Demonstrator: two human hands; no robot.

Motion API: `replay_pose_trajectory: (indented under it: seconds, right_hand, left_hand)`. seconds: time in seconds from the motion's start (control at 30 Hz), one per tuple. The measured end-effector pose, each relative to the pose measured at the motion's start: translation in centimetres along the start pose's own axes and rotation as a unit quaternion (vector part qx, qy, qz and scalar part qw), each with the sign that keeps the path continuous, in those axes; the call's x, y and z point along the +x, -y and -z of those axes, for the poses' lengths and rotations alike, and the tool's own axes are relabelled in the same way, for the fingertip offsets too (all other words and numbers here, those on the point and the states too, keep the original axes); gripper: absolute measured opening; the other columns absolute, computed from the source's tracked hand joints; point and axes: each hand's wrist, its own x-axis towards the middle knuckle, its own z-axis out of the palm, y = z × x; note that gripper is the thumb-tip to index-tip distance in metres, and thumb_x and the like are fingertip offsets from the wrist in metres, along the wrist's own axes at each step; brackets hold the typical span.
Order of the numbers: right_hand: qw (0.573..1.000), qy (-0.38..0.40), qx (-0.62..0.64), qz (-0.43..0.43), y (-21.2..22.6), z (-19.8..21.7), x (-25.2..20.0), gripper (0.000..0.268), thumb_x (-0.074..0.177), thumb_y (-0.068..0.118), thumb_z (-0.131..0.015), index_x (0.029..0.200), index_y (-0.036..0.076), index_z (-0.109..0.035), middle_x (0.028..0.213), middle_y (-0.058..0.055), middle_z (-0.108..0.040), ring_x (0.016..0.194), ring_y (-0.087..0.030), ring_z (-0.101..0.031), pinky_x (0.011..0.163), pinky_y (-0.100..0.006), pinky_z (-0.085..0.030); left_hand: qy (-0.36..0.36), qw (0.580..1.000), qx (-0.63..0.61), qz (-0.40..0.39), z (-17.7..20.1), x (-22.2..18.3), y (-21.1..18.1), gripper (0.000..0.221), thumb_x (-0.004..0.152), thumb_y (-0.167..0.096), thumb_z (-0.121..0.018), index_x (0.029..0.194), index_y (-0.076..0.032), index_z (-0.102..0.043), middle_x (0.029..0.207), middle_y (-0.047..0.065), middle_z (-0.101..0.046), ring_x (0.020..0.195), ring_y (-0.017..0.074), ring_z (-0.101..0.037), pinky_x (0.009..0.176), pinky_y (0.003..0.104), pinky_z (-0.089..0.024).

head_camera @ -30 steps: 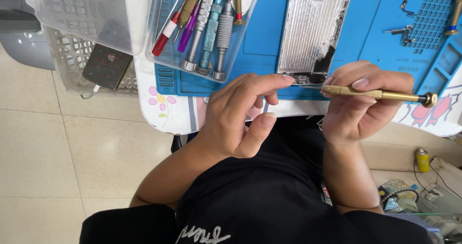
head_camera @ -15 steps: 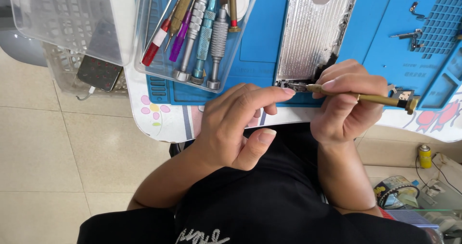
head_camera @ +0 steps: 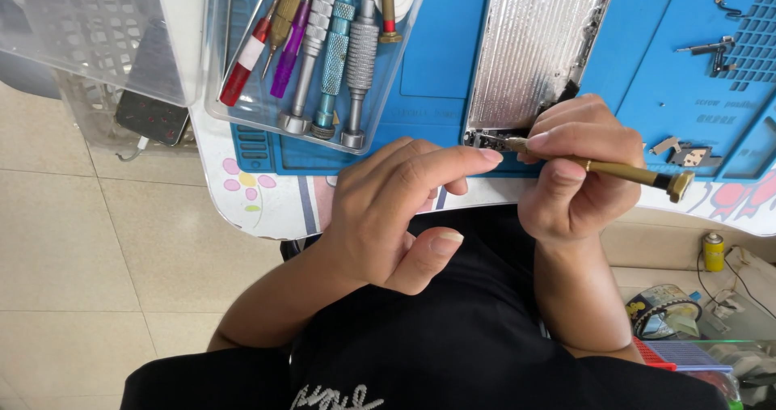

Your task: Repairing a mobile phone using a screwdriver to manipulate internal components.

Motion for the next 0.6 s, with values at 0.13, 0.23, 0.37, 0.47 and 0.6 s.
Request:
replay_pose_trajectory:
  seconds: [0.13, 0.23, 0.37, 0.47, 0.6]
  right_hand:
    - [1.000, -0.002, 0.004, 0.000, -0.01, -0.17, 0.04, 0.035, 0.113, 0.038, -0.054, 0.109, 0.003, -0.051, 0.087, -0.009, -0.058, 0.066, -0.015, -0.056, 0.058, -0.023, -0.044]
    - [1.000, -0.004, 0.005, 0.001, -0.02, -0.19, 0.10, 0.035, 0.112, 0.038, -0.054, 0.109, 0.003, -0.051, 0.087, -0.009, -0.058, 0.066, -0.015, -0.056, 0.058, -0.023, -0.045]
    - [1.000, 0.001, -0.003, 0.005, 0.04, -0.10, 0.17, 0.036, 0.112, 0.038, -0.055, 0.107, 0.002, -0.053, 0.085, -0.009, -0.058, 0.066, -0.016, -0.057, 0.059, -0.024, -0.045]
    - [1.000, 0.003, -0.008, 0.003, 0.19, -0.11, 0.26, 0.037, 0.112, 0.038, -0.055, 0.106, 0.002, -0.053, 0.085, -0.008, -0.059, 0.066, -0.016, -0.057, 0.059, -0.024, -0.044]
    - [1.000, 0.003, -0.007, 0.002, 0.28, -0.21, 0.27, 0.037, 0.112, 0.039, -0.055, 0.106, 0.002, -0.053, 0.086, -0.008, -0.059, 0.066, -0.016, -0.057, 0.059, -0.024, -0.045]
  left_hand:
    - [-0.004, 1.000, 0.001, -0.001, -0.01, 0.07, -0.04, 0.054, 0.118, -0.050, -0.041, 0.135, -0.003, -0.061, 0.106, 0.007, -0.072, 0.077, 0.0137, -0.064, 0.066, 0.026, -0.051]
    - [-0.002, 1.000, 0.002, -0.008, -0.06, -0.01, 0.03, 0.051, 0.117, -0.047, -0.039, 0.133, -0.003, -0.059, 0.113, 0.007, -0.072, 0.081, 0.0137, -0.066, 0.069, 0.025, -0.053]
    - [-0.002, 1.000, 0.001, -0.006, -0.07, 0.06, 0.01, 0.053, 0.117, -0.047, -0.040, 0.136, -0.002, -0.060, 0.113, 0.007, -0.072, 0.078, 0.0144, -0.066, 0.068, 0.026, -0.052]
    - [-0.001, 1.000, 0.005, -0.008, -0.08, -0.11, 0.13, 0.052, 0.117, -0.047, -0.041, 0.134, -0.002, -0.060, 0.114, 0.006, -0.072, 0.079, 0.0142, -0.066, 0.068, 0.026, -0.052]
    - [-0.004, 1.000, -0.006, -0.010, -0.05, -0.05, 0.12, 0.052, 0.116, -0.046, -0.041, 0.138, -0.003, -0.058, 0.116, 0.008, -0.072, 0.077, 0.0137, -0.064, 0.067, 0.025, -0.052]
